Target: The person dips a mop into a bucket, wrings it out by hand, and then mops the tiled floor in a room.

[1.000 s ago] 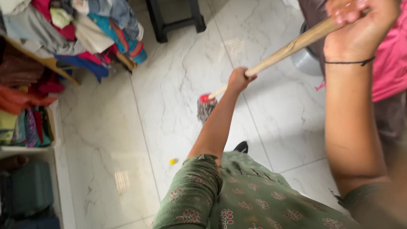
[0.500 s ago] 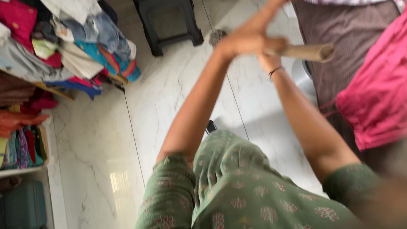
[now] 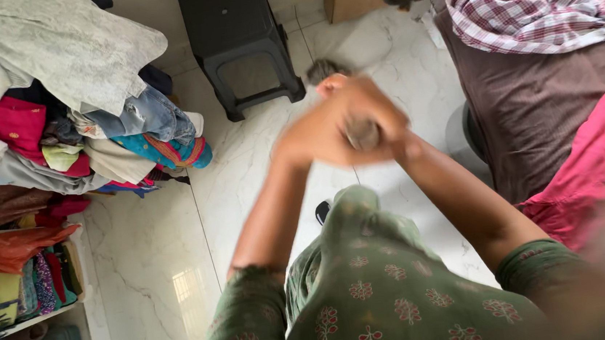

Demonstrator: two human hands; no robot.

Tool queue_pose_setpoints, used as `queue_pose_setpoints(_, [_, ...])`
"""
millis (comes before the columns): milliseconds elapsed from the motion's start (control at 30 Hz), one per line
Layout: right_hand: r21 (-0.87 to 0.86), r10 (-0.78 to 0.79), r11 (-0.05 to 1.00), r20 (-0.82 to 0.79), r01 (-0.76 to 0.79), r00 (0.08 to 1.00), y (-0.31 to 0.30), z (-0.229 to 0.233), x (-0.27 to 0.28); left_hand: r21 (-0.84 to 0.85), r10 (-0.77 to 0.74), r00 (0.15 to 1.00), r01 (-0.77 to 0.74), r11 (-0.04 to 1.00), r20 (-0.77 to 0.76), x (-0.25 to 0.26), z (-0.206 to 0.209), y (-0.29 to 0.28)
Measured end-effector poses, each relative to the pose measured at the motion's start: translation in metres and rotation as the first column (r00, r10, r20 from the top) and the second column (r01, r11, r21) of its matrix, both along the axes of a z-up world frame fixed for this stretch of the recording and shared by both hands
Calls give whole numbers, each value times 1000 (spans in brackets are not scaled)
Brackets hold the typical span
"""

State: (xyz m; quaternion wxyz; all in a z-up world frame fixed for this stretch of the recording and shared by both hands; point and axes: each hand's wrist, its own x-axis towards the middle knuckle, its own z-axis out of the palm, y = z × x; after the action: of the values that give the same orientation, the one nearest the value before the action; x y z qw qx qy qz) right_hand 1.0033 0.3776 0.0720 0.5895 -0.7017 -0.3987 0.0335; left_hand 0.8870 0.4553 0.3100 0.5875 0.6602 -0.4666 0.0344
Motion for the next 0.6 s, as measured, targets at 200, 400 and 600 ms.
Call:
queue_pose_setpoints(200, [-257,149,960,135,-111,980,11,-117,110,47,557,830,-556,830,-27,1,-101,-17])
queue_pose_setpoints(400, [-362,98,931,119,-49,988,80,-66,103,-164,785,605,-794,585,-130,0,-115,64])
queue_pose_setpoints(600, [-539,3,841,78,39,997,54,-57,89,-375,694,650,-755,538,-311,-4,-129,55])
